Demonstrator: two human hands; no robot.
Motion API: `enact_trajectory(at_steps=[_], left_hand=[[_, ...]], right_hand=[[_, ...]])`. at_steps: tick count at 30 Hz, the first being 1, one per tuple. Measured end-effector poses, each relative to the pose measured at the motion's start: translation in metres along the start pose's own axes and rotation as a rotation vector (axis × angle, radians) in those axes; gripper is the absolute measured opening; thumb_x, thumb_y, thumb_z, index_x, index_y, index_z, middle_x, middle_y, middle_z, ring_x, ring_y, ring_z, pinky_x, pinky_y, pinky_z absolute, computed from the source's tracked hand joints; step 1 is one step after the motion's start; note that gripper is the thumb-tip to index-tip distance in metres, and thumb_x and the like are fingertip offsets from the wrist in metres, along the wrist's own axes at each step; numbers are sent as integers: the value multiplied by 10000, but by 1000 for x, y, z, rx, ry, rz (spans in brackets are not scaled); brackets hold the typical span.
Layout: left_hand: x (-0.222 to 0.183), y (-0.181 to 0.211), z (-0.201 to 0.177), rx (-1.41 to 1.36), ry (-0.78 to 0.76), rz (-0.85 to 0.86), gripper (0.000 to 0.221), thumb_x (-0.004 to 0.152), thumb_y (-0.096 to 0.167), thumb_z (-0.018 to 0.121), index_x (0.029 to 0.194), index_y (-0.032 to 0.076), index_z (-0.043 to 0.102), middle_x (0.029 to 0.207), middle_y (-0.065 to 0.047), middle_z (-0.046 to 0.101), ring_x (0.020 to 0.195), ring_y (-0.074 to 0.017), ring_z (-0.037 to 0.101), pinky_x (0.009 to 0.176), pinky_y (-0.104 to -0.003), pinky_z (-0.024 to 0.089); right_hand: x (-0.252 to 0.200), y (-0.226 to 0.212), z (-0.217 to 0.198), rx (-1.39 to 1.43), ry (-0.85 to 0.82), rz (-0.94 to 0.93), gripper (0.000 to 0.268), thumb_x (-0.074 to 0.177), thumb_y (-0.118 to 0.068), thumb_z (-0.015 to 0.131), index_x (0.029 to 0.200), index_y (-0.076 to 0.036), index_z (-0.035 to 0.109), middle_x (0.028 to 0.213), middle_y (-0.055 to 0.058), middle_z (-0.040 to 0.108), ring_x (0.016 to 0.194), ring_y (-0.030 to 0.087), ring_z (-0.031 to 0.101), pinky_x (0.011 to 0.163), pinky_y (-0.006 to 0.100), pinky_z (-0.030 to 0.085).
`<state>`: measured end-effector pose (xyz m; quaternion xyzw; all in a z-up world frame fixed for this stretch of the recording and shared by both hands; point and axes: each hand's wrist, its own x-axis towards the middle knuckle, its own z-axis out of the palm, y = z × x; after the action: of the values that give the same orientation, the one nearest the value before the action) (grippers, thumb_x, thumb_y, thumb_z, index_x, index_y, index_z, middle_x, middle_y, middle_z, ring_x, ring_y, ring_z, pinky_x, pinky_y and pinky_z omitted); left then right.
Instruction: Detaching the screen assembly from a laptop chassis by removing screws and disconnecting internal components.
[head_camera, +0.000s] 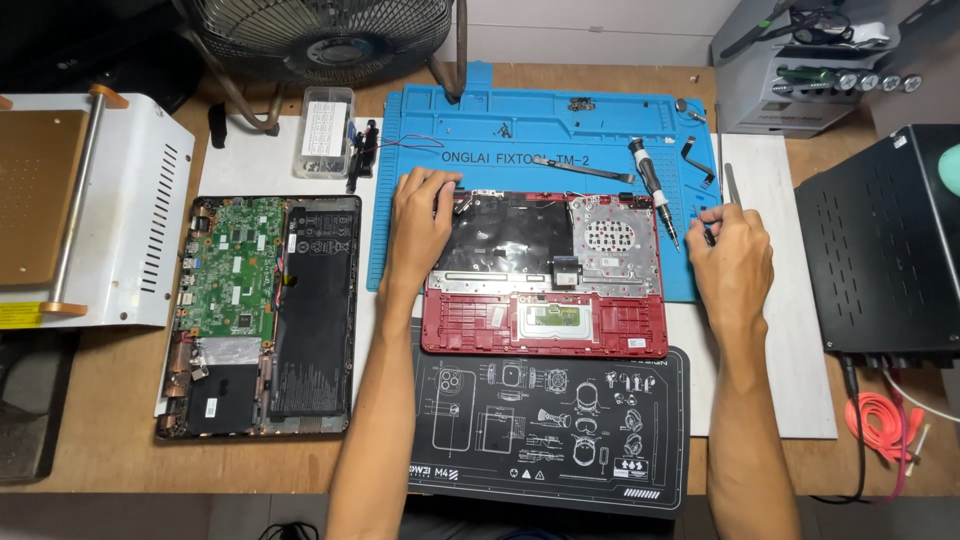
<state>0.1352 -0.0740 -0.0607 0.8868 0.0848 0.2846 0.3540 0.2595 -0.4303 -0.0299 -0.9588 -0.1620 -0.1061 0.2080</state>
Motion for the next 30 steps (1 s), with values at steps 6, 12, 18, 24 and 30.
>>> enact_trajectory(at_steps=[6, 12, 18, 24, 30], left_hand=[[0, -3, 1, -40, 17, -18, 189, 1048, 129, 538, 1116, 125, 713, 941, -73, 605, 939, -285, 607, 908, -406, 470], [3, 2, -3, -83, -5, -52, 277, 1052, 155, 447, 1141, 100, 703, 1035, -42, 680, 997, -219, 596, 929, -351, 389], [2, 0, -5, -98, -7, -82, 288, 1066, 175, 437, 1161, 95, 697, 1079, -46, 695, 1041, -218, 620, 987, -369, 390], [2, -1, -7, -166, -12, -123, 364, 980, -85, 417, 1184, 52, 685, 1130, -98, 679, 1087, -235, 627, 942, -323, 486], [1, -2, -10, -245, -1, -164, 457, 920, -158, 354, 1164, 42, 685, 1164, -124, 664, 1117, -248, 654, 1016, -315, 514]], right_hand=[[2, 6, 5, 4, 11, 2, 78, 984, -66, 714, 1007, 8, 718, 847, 103, 600, 747, 321, 713, 649, 446, 577], [1, 17, 9, 9, 110, -47, 161, 968, -91, 693, 1075, 15, 749, 1002, 172, 665, 819, 327, 633, 713, 490, 506], [1, -1, 0, 117, 211, -165, 123, 1113, -60, 674, 1195, 30, 692, 1114, 210, 562, 951, 341, 654, 741, 471, 525], [-2, -18, 8, 168, 240, -311, 216, 1068, 7, 748, 1265, 65, 683, 1097, 201, 510, 910, 349, 610, 668, 454, 528], [-4, -31, 10, 238, 220, -404, 275, 1054, 49, 707, 1322, 82, 656, 1179, 258, 618, 1055, 398, 652, 882, 474, 545]])
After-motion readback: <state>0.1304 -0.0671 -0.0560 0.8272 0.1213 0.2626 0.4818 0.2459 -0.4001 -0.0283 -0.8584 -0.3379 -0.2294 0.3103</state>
